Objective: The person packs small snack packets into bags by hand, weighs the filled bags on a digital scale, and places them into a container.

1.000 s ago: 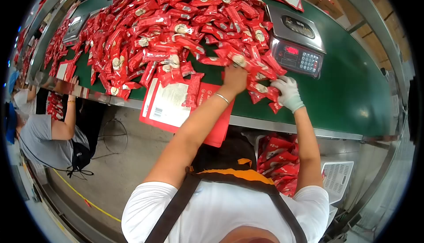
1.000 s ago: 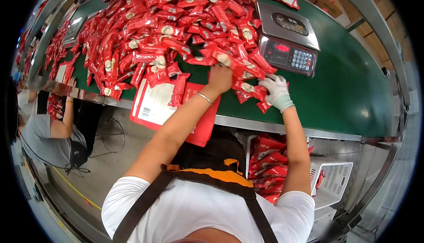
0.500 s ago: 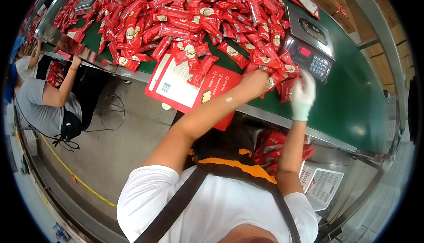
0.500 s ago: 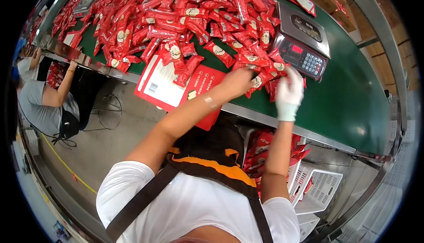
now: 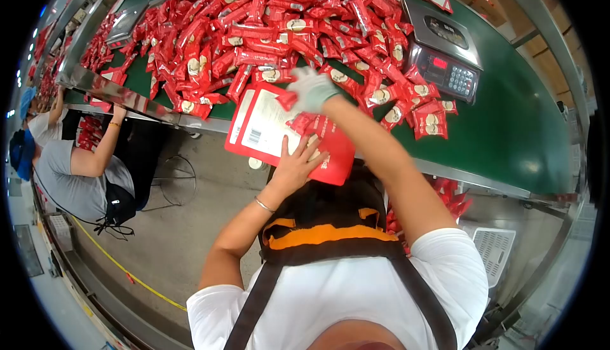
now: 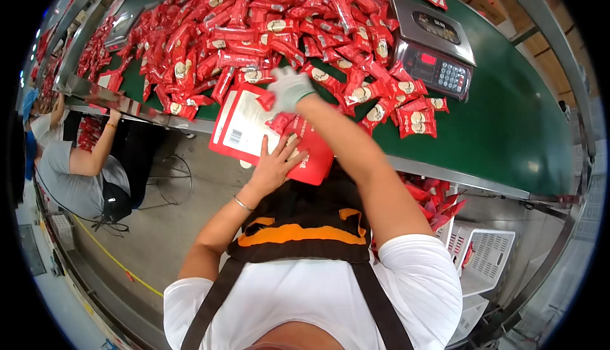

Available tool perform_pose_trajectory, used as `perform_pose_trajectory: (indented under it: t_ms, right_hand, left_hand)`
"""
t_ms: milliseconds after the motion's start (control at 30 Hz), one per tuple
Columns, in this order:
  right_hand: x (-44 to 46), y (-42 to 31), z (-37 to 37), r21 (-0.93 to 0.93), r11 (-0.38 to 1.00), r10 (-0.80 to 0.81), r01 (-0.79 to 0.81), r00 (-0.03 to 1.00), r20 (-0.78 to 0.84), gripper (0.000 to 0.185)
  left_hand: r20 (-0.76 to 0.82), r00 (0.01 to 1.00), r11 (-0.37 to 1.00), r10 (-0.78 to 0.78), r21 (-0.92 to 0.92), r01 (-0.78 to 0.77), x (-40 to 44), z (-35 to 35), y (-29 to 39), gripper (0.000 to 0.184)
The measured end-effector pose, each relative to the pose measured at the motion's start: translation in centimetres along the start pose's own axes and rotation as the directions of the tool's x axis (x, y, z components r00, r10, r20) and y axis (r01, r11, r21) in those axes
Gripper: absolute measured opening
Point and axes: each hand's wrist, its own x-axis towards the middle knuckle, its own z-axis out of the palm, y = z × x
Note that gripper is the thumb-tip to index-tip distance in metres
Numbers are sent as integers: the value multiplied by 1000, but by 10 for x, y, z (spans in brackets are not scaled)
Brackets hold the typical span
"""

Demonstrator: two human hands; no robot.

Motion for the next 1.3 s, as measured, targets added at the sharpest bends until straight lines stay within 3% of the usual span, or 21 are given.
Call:
perform_pose_trajectory:
  t_ms: [33,67,200,300,433,533,567,667,700,767,800,833,900,933,967,1033,1100,1167,1233,1267,1300]
  right_hand:
    - [-8,26,10,-20,999,-30,28,997,-67,49]
    - [-22,47,8,-169,985,-43,32,997,-61,44]
    - [-88,104,-13,-151,988,17,-23,999,-43,35]
    - [-117,145,3,-199,968,-188,154,968,-163,35]
    - [-127,151,9,-308,939,-206,150,966,-158,46]
    - [-136,117,-5,239,961,187,-137,961,-202,73]
    - [-137,116,2,237,961,191,-142,961,-198,73]
    - [-138,106,23,241,899,420,-365,874,-244,71]
    - [-140,102,21,241,897,426,-371,872,-241,71]
    - [-143,94,16,567,757,597,-323,694,-402,59]
    - [-142,83,14,601,750,619,-276,614,-491,55]
    - [-133,81,29,512,839,522,-182,534,-665,50]
    - [-118,68,45,368,835,551,-410,628,-549,46]
    - [-113,55,47,333,739,674,-585,641,-369,51]
    - [-114,41,39,289,697,716,-656,625,-309,60]
    - [-118,39,42,293,716,698,-634,639,-324,64]
    - [-128,51,48,324,809,586,-491,717,-377,66]
    - [-141,48,47,364,812,574,-457,740,-351,67]
    - [-159,42,49,607,732,575,-309,758,-308,67]
    - [-167,35,40,712,622,620,-326,760,-194,68]
    - [-174,33,42,707,626,618,-327,762,-194,68]
  left_hand:
    - [-1,999,999,-39,-20,39,2,-5,4,70]
    - [1,997,996,-79,-35,79,2,-8,6,68]
    - [-67,994,996,-84,-18,83,-1,4,1,68]
    - [-46,985,986,-164,-35,163,3,-2,-4,70]
    - [2,982,982,-188,-9,189,7,-12,-12,77]
    - [-48,981,978,-188,-101,182,12,-25,-7,59]
    - [-59,973,963,-222,-168,210,17,-25,-3,54]
    - [-69,955,946,-288,-175,272,45,-7,11,46]
    - [-66,957,947,-283,-178,268,45,1,14,46]
    - [-120,956,963,-269,-18,269,45,14,17,41]
    - [-113,958,964,-265,-20,264,49,9,17,41]
    - [-73,952,955,-297,-29,296,52,5,17,41]
    - [-26,945,945,-326,-33,325,55,7,14,42]
    - [-28,941,940,-337,-60,335,59,11,10,40]
    - [-34,937,935,-349,-84,345,62,7,6,38]
    - [-103,940,946,-325,-36,323,68,-2,-2,35]
    - [217,863,797,-457,-331,505,85,-30,-6,36]
    - [186,868,785,-460,-373,495,106,-24,-14,41]
    - [314,738,744,-598,-128,656,128,-31,-4,48]
    - [348,703,742,-620,-31,669,138,-24,-1,54]
    - [347,703,740,-621,-36,672,144,-13,1,54]
